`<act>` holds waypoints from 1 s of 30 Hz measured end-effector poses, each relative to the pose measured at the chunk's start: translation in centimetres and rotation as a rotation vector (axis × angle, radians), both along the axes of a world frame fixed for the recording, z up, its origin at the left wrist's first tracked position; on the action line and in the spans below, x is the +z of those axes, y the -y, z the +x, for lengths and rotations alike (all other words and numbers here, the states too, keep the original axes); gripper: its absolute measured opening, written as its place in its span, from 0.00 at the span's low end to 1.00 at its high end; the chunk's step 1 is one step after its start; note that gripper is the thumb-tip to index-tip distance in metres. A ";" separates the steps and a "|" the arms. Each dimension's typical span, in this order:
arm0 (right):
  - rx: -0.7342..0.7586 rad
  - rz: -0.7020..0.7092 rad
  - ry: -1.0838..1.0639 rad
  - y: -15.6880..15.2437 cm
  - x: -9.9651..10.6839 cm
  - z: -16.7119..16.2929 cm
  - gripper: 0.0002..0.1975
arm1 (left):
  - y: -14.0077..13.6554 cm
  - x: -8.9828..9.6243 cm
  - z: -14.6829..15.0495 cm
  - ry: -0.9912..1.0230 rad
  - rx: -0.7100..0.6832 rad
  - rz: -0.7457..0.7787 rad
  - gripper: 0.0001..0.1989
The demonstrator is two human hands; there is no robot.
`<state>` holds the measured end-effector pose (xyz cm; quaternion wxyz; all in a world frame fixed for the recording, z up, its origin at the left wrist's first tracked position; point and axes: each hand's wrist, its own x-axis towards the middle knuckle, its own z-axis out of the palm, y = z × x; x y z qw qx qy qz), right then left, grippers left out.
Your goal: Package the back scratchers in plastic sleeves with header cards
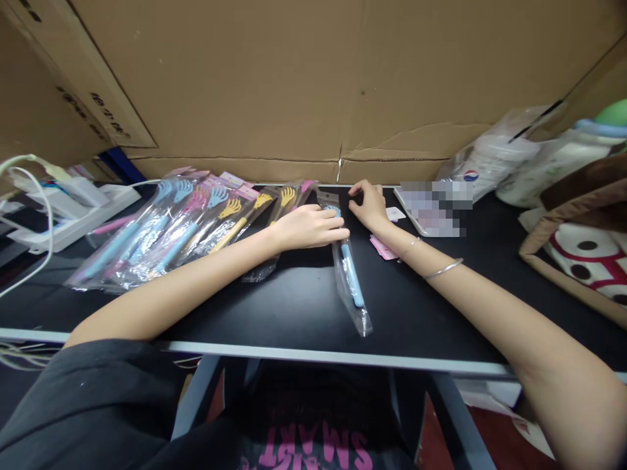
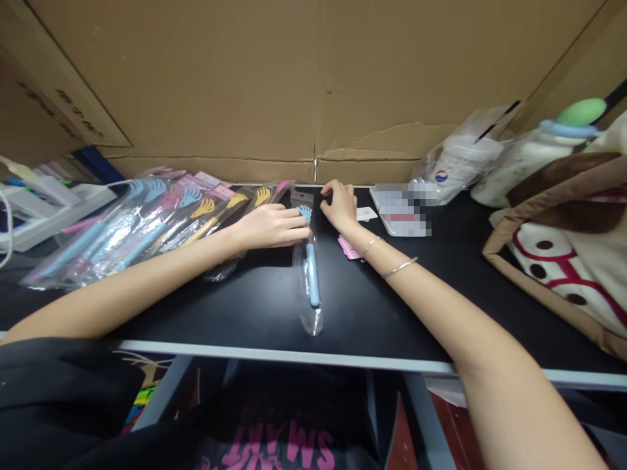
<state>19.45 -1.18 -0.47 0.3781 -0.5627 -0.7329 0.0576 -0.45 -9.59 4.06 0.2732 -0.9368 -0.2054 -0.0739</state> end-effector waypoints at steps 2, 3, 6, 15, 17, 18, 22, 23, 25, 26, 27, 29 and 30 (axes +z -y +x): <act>0.007 0.000 -0.011 0.1 0.1 -0.1 0.11 | 0.3 0.2 -0.5 -0.009 0.010 -0.012 0.15; 0.010 -0.004 -0.015 0.2 0.1 -0.1 0.11 | 0.4 0.2 -0.8 -0.011 0.017 -0.023 0.15; 0.020 -0.015 -0.019 0.3 0.2 -0.2 0.10 | 0.8 0.1 -1.5 0.000 0.041 -0.069 0.18; 0.038 -0.038 -0.016 0.5 0.5 -0.3 0.10 | 0.9 0.7 -1.7 0.063 0.000 -0.178 0.19; 0.037 -0.027 -0.004 0.5 0.6 -0.3 0.09 | -0.3 1.0 -1.5 0.101 0.067 -0.163 0.18; 0.038 -0.021 0.003 0.6 0.6 -0.3 0.09 | -1.0 1.1 -1.5 0.137 0.117 -0.160 0.19; 0.049 -0.016 0.028 0.8 0.9 -0.4 0.08 | -4.5 0.9 -1.1 0.220 0.360 -0.243 0.19; 0.051 -0.016 0.030 0.9 0.9 -0.4 0.08 | -5.2 0.8 -1.0 0.206 0.420 -0.290 0.20; 0.053 -0.013 0.034 1.0 1.0 -0.4 0.08 | -6.2 0.4 -0.8 0.172 0.509 -0.377 0.21; 0.055 -0.012 0.037 1.0 1.0 -0.4 0.08 | -6.5 0.3 -0.7 0.168 0.529 -0.393 0.21; 0.056 -0.011 0.040 1.0 0.9 -0.4 0.08 | -6.7 0.1 -0.6 0.170 0.537 -0.393 0.21; 0.061 -0.009 0.046 1.0 0.9 -0.4 0.08 | -6.7 -0.2 -0.5 0.191 0.527 -0.355 0.20; 0.064 -0.008 0.048 0.9 0.9 -0.4 0.08 | -6.7 -0.4 -0.4 0.205 0.517 -0.333 0.19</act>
